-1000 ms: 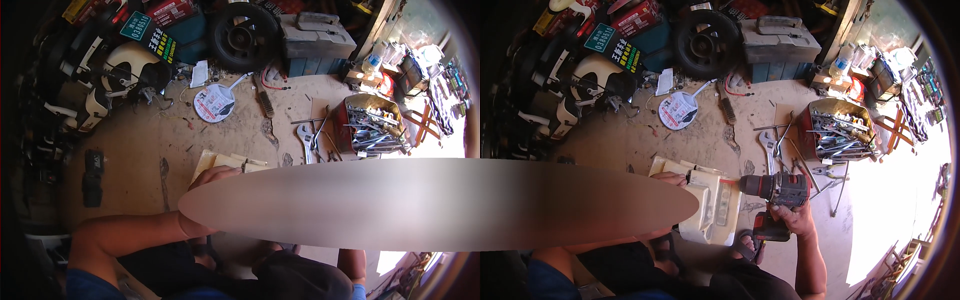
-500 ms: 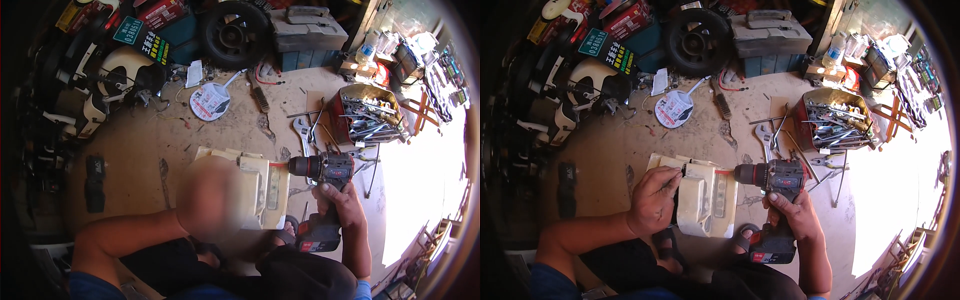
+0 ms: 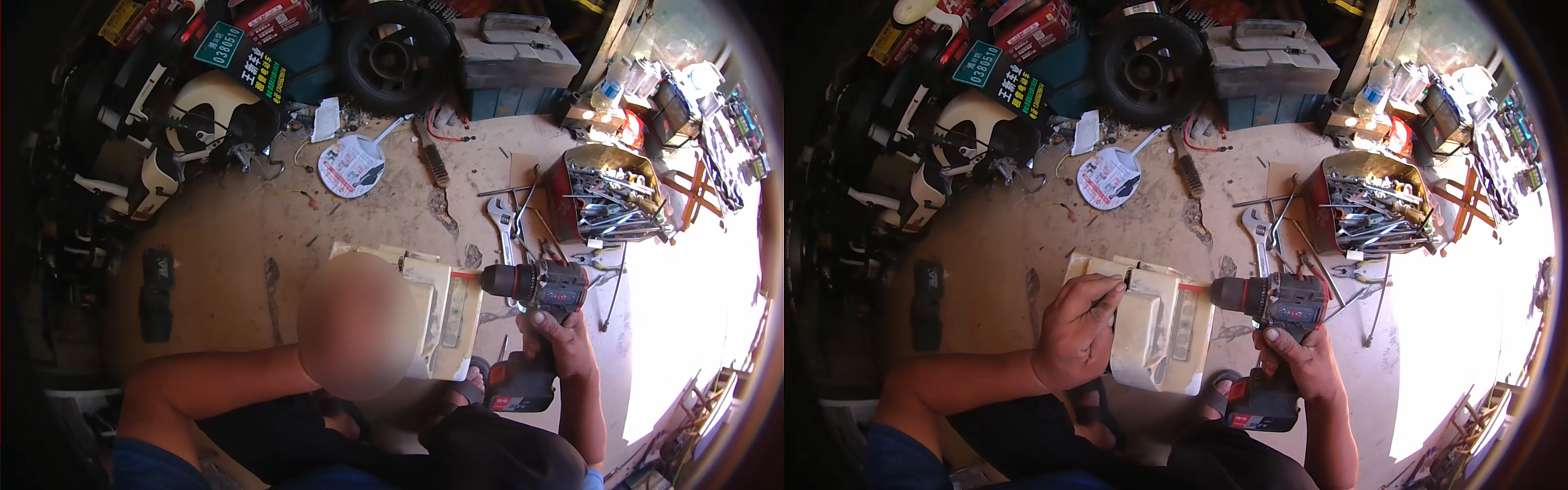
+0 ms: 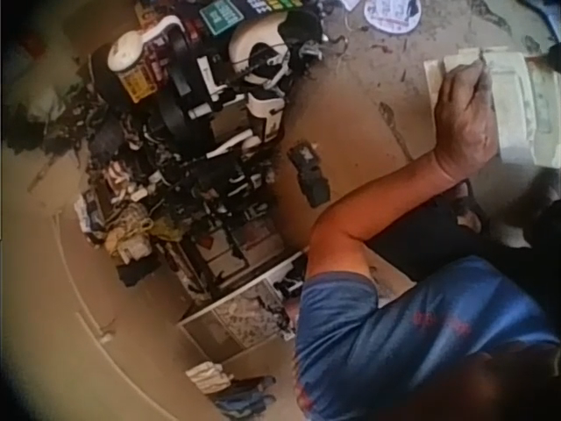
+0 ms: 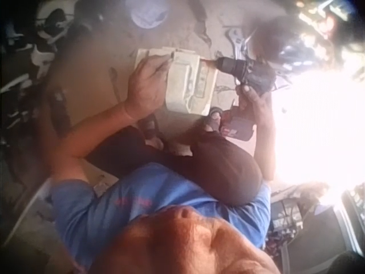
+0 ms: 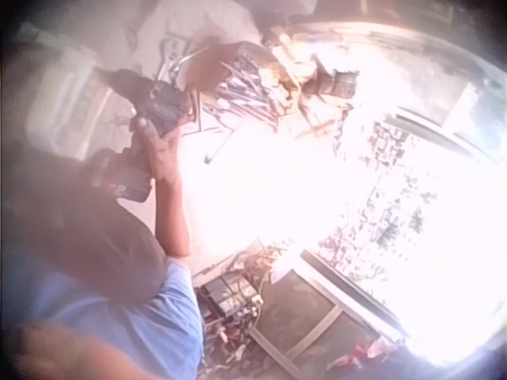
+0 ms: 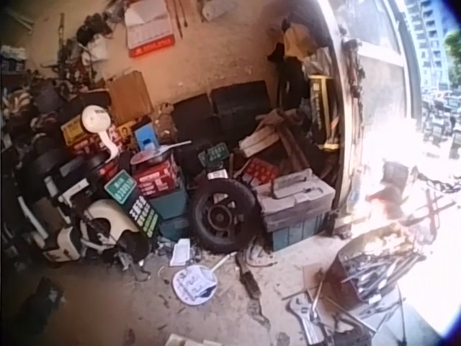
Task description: The person uses a screwdriver to pry open a plastic casing and then uses a drill to bore holes into the side of the housing.
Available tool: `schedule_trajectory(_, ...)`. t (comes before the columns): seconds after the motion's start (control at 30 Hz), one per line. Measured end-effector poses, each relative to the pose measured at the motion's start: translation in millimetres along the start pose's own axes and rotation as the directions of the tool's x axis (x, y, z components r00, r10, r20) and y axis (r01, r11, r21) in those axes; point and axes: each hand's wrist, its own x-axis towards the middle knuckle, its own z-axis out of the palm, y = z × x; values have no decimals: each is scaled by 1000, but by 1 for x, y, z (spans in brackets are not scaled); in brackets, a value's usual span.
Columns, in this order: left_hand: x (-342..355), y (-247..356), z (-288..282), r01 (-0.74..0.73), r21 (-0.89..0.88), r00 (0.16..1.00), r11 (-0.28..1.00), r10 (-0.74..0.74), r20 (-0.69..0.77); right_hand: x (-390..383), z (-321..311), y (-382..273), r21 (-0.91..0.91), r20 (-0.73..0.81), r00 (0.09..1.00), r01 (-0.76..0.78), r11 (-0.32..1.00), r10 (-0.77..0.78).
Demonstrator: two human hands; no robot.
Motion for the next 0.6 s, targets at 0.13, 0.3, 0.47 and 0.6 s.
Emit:
schedule_trajectory(0.13,3,-2,1,-42,76,999,996,42,7,-1,0,8,-52,-35,997,64,997,-66)
schedule_trajectory(0.3,-2,-4,-18,249,-19,966,968,-247,71,1,-3,13,1,-27,999,28,1000,-28)
schedule_trajectory(0.47,15,-47,-33,150,81,905,985,-169,390,-2,-2,15,61,-52,999,19,998,-16)
schedule_trajectory(0.6,27,-60,-25,119,-71,884,990,-73,462,1,2,16,-62,-38,997,69,996,-72)
